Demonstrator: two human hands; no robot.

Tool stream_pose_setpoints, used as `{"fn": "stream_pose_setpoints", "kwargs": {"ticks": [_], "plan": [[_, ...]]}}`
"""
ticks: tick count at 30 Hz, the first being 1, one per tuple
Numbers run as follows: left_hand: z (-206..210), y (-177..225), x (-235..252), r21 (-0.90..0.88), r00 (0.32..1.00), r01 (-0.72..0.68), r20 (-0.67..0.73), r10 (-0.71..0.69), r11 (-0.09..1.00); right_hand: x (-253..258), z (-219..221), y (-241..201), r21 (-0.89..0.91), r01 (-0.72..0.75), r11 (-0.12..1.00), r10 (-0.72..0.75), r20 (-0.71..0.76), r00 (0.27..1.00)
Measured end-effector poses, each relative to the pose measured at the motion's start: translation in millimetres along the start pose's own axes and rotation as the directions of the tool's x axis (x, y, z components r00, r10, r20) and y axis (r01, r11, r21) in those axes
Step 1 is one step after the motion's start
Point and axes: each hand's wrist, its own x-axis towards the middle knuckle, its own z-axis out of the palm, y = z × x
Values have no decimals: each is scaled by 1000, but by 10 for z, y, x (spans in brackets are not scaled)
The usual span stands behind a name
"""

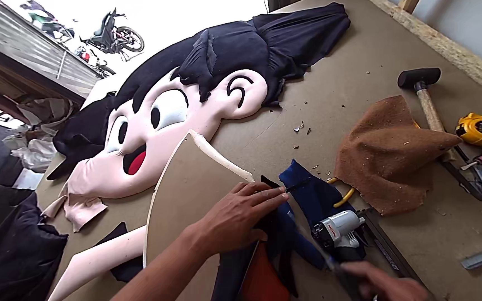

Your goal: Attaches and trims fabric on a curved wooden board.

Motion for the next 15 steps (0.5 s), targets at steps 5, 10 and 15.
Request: {"fn": "stream_pose_setpoints", "kwargs": {"ticks": [5,10,15], "plan": [[128,-230,-97,167,993,-69,-79,83,983,21,169,-144,-655,-181,734,-40,-308,951],[173,-331,-237,198,969,-82,-213,124,977,259,505,-170,-842,-171,512,-215,-319,923],[41,-320,-162,229,958,-169,-191,214,959,583,646,-116,-911,-168,377,-374,-316,872]]}}
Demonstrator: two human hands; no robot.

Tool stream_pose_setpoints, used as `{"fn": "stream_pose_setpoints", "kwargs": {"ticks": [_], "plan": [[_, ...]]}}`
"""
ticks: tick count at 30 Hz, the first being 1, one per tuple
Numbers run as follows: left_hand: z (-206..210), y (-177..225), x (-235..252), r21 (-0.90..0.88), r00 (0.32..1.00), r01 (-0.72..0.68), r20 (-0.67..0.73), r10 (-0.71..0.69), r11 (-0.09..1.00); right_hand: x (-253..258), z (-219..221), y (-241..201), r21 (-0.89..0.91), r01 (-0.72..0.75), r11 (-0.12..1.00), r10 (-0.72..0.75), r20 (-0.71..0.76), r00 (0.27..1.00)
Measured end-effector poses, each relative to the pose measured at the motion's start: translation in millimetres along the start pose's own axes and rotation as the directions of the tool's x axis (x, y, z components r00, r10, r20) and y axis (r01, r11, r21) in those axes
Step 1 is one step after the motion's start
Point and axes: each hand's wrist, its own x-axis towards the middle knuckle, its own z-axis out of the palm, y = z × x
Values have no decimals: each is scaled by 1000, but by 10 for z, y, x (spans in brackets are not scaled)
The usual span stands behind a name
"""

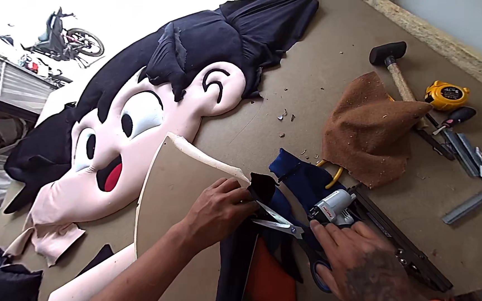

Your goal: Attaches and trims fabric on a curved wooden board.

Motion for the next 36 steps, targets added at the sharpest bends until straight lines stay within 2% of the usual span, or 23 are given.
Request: {"fn": "stream_pose_setpoints", "kwargs": {"ticks": [4,6,7,8,10,13,14,16,18,19,21,23,25,26,28,31,34,36], "plan": [[-20,17,68,-6,999,-43,6,43,999,216,65,-95,-28,3,1000,-4,-44,999],[0,19,95,-22,999,-49,-5,49,999,374,-59,-146,25,-24,999,21,83,996],[7,14,105,-25,999,-51,-19,51,998,462,-198,-169,76,-53,996,36,209,977],[14,11,110,-27,998,-49,-30,49,998,500,-237,-166,90,-59,994,34,251,967],[18,-1,122,-30,998,-47,-40,45,998,471,-114,-104,66,-13,998,2,171,985],[50,3,142,-43,997,-57,-62,54,997,436,-197,-37,126,32,991,-64,257,964],[64,1,154,-46,996,-55,-66,52,997,422,-194,-27,122,36,992,-66,246,967],[93,-1,164,-60,996,-35,-79,31,998,439,-141,-42,85,33,996,-46,157,986],[115,3,149,-86,994,-13,-113,3,996,495,7,-100,18,36,999,-36,5,999],[125,2,136,-100,992,-1,-129,-12,995,526,39,-117,8,38,999,-38,-6,999],[150,-1,98,-129,986,30,-157,-50,991,534,66,-79,32,84,996,-84,5,996],[203,27,41,-154,974,82,-197,-112,985,491,-63,-17,94,101,990,-111,108,988],[282,98,-46,-179,937,178,-270,-222,968,444,-150,-9,99,66,993,-79,127,989],[326,149,-86,-196,905,233,-314,-286,952,417,-83,-12,71,46,996,-50,54,997],[421,265,-167,-239,820,344,-395,-414,908,407,-44,-31,45,13,999,-12,-34,999],[587,420,-262,-314,709,428,-465,-530,848,479,-53,-80,15,14,1000,-13,-48,999],[627,480,-254,-303,704,413,-493,-512,859,641,-6,-132,26,35,999,-35,2,999],[646,480,-244,-288,711,401,-501,-494,870,766,-94,-160,71,42,997,-50,124,991]]}}
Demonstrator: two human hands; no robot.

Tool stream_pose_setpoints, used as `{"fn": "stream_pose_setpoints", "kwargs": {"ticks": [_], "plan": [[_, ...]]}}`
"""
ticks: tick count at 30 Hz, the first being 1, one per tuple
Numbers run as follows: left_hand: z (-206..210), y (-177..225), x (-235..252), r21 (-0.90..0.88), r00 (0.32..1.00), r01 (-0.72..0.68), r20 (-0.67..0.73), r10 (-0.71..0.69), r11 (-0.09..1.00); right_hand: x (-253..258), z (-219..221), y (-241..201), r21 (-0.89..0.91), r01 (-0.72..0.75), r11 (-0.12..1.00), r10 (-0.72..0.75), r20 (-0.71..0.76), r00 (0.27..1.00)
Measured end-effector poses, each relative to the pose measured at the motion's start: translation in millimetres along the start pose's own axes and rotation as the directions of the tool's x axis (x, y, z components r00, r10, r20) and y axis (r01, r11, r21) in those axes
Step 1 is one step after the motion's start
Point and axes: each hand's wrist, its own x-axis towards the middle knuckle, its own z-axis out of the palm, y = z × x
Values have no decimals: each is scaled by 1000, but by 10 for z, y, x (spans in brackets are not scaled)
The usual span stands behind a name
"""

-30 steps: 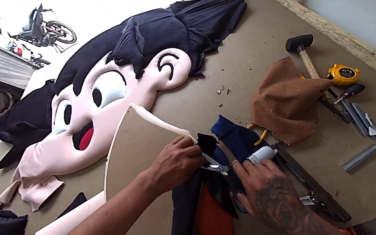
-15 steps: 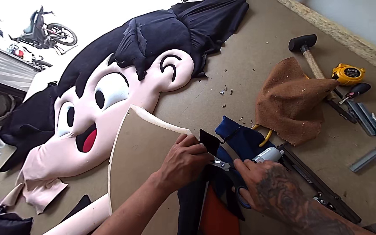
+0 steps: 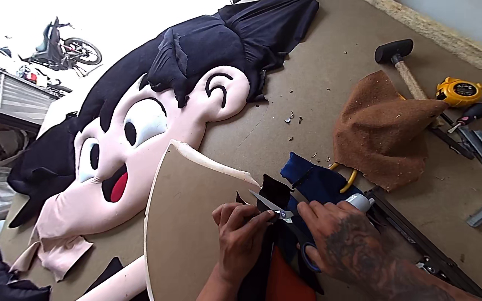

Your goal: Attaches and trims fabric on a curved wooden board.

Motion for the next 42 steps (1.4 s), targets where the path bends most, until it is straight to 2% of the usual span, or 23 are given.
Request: {"fn": "stream_pose_setpoints", "kwargs": {"ticks": [3,6,12,14,18,21,23,24,26,27,29,31,35,37,38,42], "plan": [[3,-24,3,-14,1000,4,-6,-4,1000,18,-99,7,61,14,998,-22,139,990],[16,-50,-25,-44,1000,11,-26,-12,999,119,-47,43,14,86,996,-87,46,995],[-3,-116,1,-142,997,49,-52,-57,989,334,147,95,-54,202,978,-202,2,979],[-4,-143,-6,-257,992,102,-50,-118,961,318,229,144,-65,210,976,-212,-30,977],[-38,-169,22,-472,969,199,-40,-246,859,479,-23,159,-71,234,970,-226,105,968],[-171,-114,154,-524,885,401,10,-466,751,533,-186,313,-1,264,964,-263,114,958],[-231,-93,197,-409,796,572,69,-601,711,502,-328,558,17,284,959,-285,95,954],[-238,-75,190,-290,795,595,77,-602,749,492,-414,694,9,314,950,-313,73,947],[-240,-8,188,-58,867,499,45,-497,865,501,-588,960,-10,365,931,-364,77,928],[-242,38,190,10,889,458,18,-458,889,515,-647,1099,-17,382,924,-379,90,921],[-295,139,226,58,881,471,9,-473,880,584,-719,1372,-36,422,906,-417,104,903],[-399,288,262,95,829,538,116,-547,837,675,-758,1549,-32,492,870,-486,116,866],[-347,519,289,345,676,510,406,-615,788,879,-756,1472,-21,632,775,-624,134,770],[-399,544,391,375,588,496,518,-621,783,1036,-733,1340,-16,687,727,-676,161,719],[-430,532,436,369,578,474,555,-599,799,1122,-710,1276,-16,712,702,-700,167,694],[-479,399,479,254,662,392,590,-462,884,1431,-606,1014,19,801,599,-783,223,580]]}}
